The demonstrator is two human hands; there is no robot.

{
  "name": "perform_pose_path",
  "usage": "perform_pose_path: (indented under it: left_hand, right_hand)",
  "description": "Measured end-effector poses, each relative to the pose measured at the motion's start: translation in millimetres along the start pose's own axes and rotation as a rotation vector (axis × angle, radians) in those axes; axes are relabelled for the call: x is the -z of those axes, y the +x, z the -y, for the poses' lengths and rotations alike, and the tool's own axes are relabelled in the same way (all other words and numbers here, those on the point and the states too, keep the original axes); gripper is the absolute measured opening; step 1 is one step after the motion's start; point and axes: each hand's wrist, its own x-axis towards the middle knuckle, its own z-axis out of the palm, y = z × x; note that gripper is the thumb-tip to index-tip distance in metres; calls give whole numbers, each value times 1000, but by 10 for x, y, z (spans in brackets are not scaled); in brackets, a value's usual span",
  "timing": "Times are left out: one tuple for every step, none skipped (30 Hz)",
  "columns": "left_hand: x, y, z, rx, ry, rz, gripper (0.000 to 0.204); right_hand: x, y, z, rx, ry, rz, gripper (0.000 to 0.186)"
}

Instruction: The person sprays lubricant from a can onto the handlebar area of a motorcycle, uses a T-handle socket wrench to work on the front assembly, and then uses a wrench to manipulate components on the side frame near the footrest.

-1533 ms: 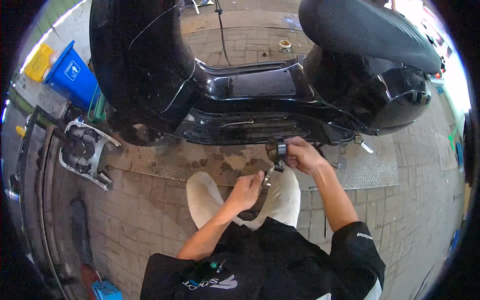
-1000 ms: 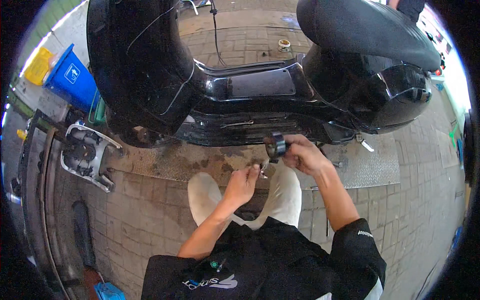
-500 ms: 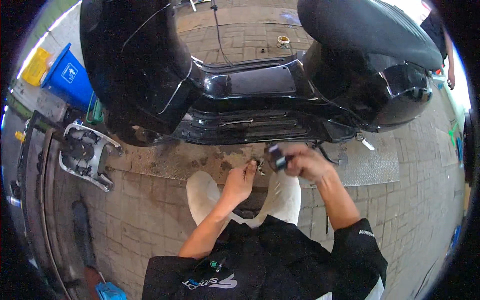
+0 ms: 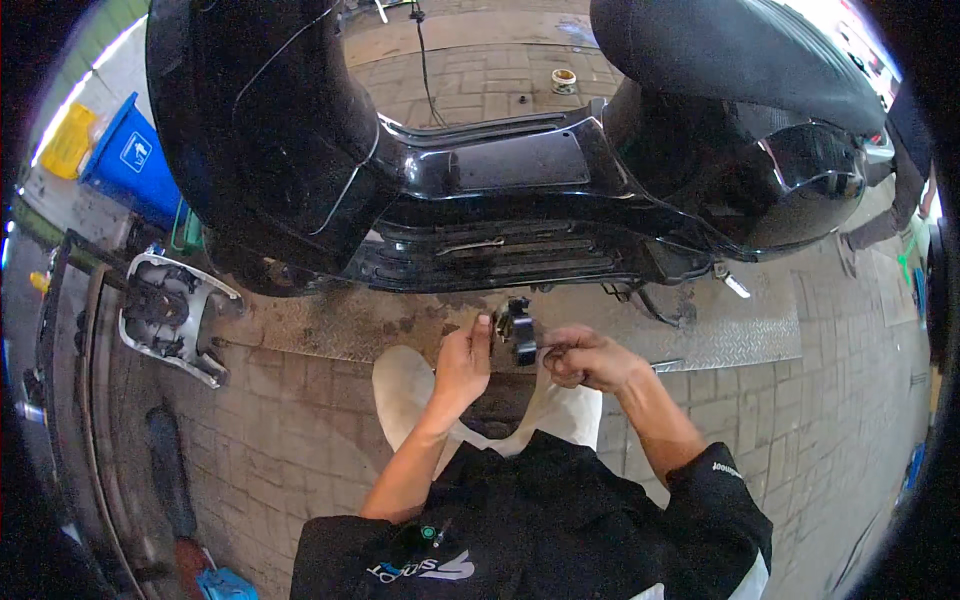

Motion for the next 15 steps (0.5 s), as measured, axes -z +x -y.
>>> perform_pose_path:
  left_hand:
    - [-16,-15,-33,-18,12,34,45]
    - [-37,-32,-64,-28,31,64,44]
    - [-64,-53,-118,-22,33,69,44]
    - [-111,-67,-212,-56,29,55,43]
    - [-118,-88,-243,-81,30,24,43]
    - [-117,-117,-225,-77,32,25,43]
    - [-129,-140,-213,-73,4,66,44]
    - [-139,-152,-199,-67,-23,106,45]
    - [-146,-146,-176,-70,-26,105,45]
    - [-144,-140,-150,-9,-96,95,47]
    - [-133,-138,-106,60,-164,82,48]
    - [-108,-121,-83,64,-164,77,48]
    - [-66,-84,-84,80,-150,65,48]
    - [-38,-54,-91,96,-136,54,49]
    - [-13,-43,-139,96,-134,55,49]
  right_hand:
    - [-23,-44,92,38,108,90,27]
    - [8,-32,174,69,103,84,30]
    - [71,33,254,67,111,81,30]
    - [134,64,351,123,163,38,31]
    - [170,112,385,169,215,11,31]
    - [225,164,337,167,218,11,31]
    - [283,219,306,127,180,-19,32]
    - [313,243,295,86,141,-48,33]
    - [293,218,256,87,137,-49,33]
    - [172,159,208,50,55,-120,31]
    - [105,131,128,6,-24,-186,29]
    - [220,176,-30,7,-252,-143,41]
    - [210,131,-55,7,-250,-141,41]
    - [185,76,-59,-38,-293,-55,41]
    - [145,23,-50,-81,-336,29,42]
